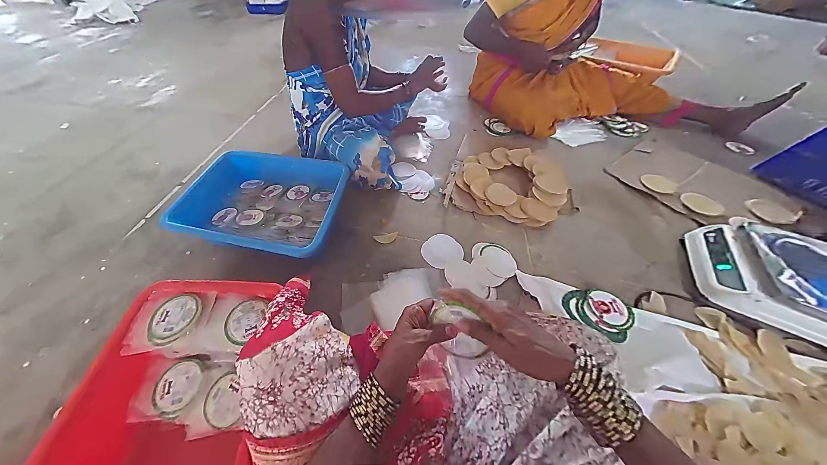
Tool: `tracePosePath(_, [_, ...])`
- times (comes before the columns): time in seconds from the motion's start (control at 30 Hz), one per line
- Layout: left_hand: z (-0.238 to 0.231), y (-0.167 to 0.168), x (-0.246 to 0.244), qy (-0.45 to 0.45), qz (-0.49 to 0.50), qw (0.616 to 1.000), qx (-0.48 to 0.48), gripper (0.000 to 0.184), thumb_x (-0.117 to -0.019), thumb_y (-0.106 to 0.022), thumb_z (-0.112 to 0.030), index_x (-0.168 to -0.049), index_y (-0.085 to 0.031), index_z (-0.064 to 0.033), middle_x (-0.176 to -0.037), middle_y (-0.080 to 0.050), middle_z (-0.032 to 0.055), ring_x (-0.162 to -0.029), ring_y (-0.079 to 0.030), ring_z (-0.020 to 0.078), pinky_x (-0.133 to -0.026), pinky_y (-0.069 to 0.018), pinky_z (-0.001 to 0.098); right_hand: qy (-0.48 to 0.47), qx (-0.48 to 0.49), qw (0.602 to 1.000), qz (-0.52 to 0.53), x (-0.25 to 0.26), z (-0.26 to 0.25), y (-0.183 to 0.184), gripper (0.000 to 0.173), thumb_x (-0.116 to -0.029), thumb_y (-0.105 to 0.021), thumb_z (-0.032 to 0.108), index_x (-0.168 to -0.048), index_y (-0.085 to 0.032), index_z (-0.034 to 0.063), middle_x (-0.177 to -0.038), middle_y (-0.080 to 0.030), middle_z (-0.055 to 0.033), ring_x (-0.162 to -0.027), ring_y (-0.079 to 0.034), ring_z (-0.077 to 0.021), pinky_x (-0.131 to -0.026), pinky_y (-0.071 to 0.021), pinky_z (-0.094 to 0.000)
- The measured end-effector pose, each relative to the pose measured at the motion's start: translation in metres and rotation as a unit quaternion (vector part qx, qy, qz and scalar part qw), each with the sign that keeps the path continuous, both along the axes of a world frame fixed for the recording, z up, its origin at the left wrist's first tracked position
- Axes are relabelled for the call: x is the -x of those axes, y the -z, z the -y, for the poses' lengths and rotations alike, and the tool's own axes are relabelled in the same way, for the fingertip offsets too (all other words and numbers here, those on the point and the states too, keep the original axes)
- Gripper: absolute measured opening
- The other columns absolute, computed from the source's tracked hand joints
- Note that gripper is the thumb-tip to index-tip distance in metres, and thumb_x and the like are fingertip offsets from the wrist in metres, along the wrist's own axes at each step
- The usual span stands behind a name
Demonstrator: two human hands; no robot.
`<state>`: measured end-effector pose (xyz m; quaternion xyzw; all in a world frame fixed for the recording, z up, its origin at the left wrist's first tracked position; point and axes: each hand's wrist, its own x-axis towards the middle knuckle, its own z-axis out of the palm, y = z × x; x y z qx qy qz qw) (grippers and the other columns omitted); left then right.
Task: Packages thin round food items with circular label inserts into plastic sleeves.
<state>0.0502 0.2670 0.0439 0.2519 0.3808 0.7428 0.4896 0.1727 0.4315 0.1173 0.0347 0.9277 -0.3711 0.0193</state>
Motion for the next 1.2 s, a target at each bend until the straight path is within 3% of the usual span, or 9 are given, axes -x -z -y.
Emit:
tracePosePath(0.1, [0.002,0.0,-0.003,0.033,-0.006,0.998,0.048,0.043,-0.0871,-0.065,0.005,-0.127,-0.05,0.0035,-0.102,-0.071,0.007,-0.09,-0.07,0.0109,-0.086,-0.0581,0.0311,-0.038,-0.005,0.987,0.154,-0.002,0.003,-0.007,0.069,-0.102,-0.054,0.049,-0.162,-0.03,0.0269,-0.136,-0.063,-0.0172,-0.119,-0.065,-0.0364,-0.1,-0.0486,-0.0618])
tracePosePath(0.17, [-0.002,-0.003,-0.009,0.012,0.002,0.999,0.053,0.051,-0.0876,-0.065,0.005,-0.134,-0.044,0.0024,-0.102,-0.071,0.0086,-0.088,-0.071,0.0123,-0.085,-0.0592,0.0316,-0.004,-0.008,0.99,0.138,-0.009,0.005,-0.008,0.08,-0.0979,-0.06,0.051,-0.165,-0.024,0.0255,-0.139,-0.063,-0.0158,-0.117,-0.066,-0.0359,-0.099,-0.0494,-0.062])
tracePosePath(0.27, [-0.008,-0.004,-0.008,-0.086,-0.001,0.996,0.007,0.057,-0.0923,-0.066,0.001,-0.143,-0.04,0.0046,-0.11,-0.071,0.0127,-0.094,-0.072,0.0146,-0.087,-0.0597,0.0325,0.132,-0.002,0.985,-0.113,-0.017,0.012,0.018,0.055,-0.0988,-0.059,0.047,-0.144,-0.058,0.0157,-0.099,-0.075,-0.0046,-0.076,-0.071,-0.0137,-0.068,-0.061,-0.0356])
tracePosePath(0.33, [-0.01,-0.005,-0.005,-0.127,-0.011,0.992,-0.007,0.053,-0.0932,-0.066,-0.002,-0.14,-0.044,0.0055,-0.109,-0.071,0.0114,-0.093,-0.072,0.0134,-0.086,-0.0597,0.0313,0.184,0.035,0.96,-0.206,-0.016,0.017,0.031,0.036,-0.0966,-0.065,0.027,-0.128,-0.07,0.0104,-0.092,-0.075,-0.0006,-0.07,-0.068,-0.0029,-0.064,-0.0597,-0.0214])
tracePosePath(0.53, [-0.003,0.0,-0.006,-0.087,-0.193,0.975,0.063,0.054,-0.0937,-0.066,-0.004,-0.142,-0.044,0.0056,-0.093,-0.074,0.0065,-0.079,-0.071,0.0082,-0.077,-0.0595,0.0277,0.121,-0.034,0.978,-0.169,-0.02,0.003,0.032,0.029,-0.0963,-0.06,0.022,-0.117,-0.077,0.0085,-0.095,-0.078,-0.0045,-0.076,-0.072,-0.0087,-0.072,-0.0606,-0.027])
tracePosePath(0.73, [-0.006,-0.006,0.0,-0.072,-0.137,0.988,-0.026,0.055,-0.1032,-0.05,-0.006,-0.152,-0.028,0.0072,-0.117,-0.066,0.0125,-0.095,-0.068,0.0083,-0.091,-0.0565,0.0285,0.259,0.112,0.929,-0.239,-0.02,0.008,0.029,0.013,-0.085,-0.076,0.018,-0.09,-0.075,0.0064,-0.084,-0.074,0.0059,-0.07,-0.068,0.0032,-0.065,-0.0585,-0.0146])
tracePosePath(0.97, [-0.004,-0.008,-0.001,-0.078,-0.135,0.985,-0.067,0.054,-0.1042,-0.048,-0.007,-0.151,-0.027,0.0093,-0.117,-0.066,0.0113,-0.1,-0.067,0.0087,-0.094,-0.0556,0.0304,0.215,0.167,0.922,-0.275,-0.019,0.011,0.018,0.018,-0.0887,-0.076,0.026,-0.103,-0.069,0.0163,-0.088,-0.069,0.0116,-0.075,-0.065,0.0021,-0.067,-0.0566,-0.0146])
tracePosePath(1.1, [-0.005,-0.006,-0.002,-0.071,-0.08,0.985,-0.137,0.074,-0.0994,-0.066,-0.021,-0.151,-0.021,0.0072,-0.121,-0.07,0.0155,-0.11,-0.069,0.0209,-0.098,-0.0557,0.0379,0.139,0.155,0.933,-0.293,-0.021,0.006,0.01,0.02,-0.0935,-0.073,0.031,-0.11,-0.072,0.0209,-0.094,-0.072,0.0119,-0.079,-0.066,0.0032,-0.072,-0.0565,-0.014])
tracePosePath(1.2, [-0.008,-0.003,0.001,-0.058,-0.063,0.987,-0.138,0.082,-0.0939,-0.072,-0.014,-0.152,-0.018,0.0064,-0.126,-0.066,0.0188,-0.108,-0.071,0.0262,-0.096,-0.0576,0.041,0.125,0.096,0.941,-0.299,-0.02,0.002,0.011,0.016,-0.0953,-0.07,0.027,-0.106,-0.069,0.0155,-0.092,-0.069,0.0095,-0.079,-0.062,0.0051,-0.071,-0.0527,-0.0114])
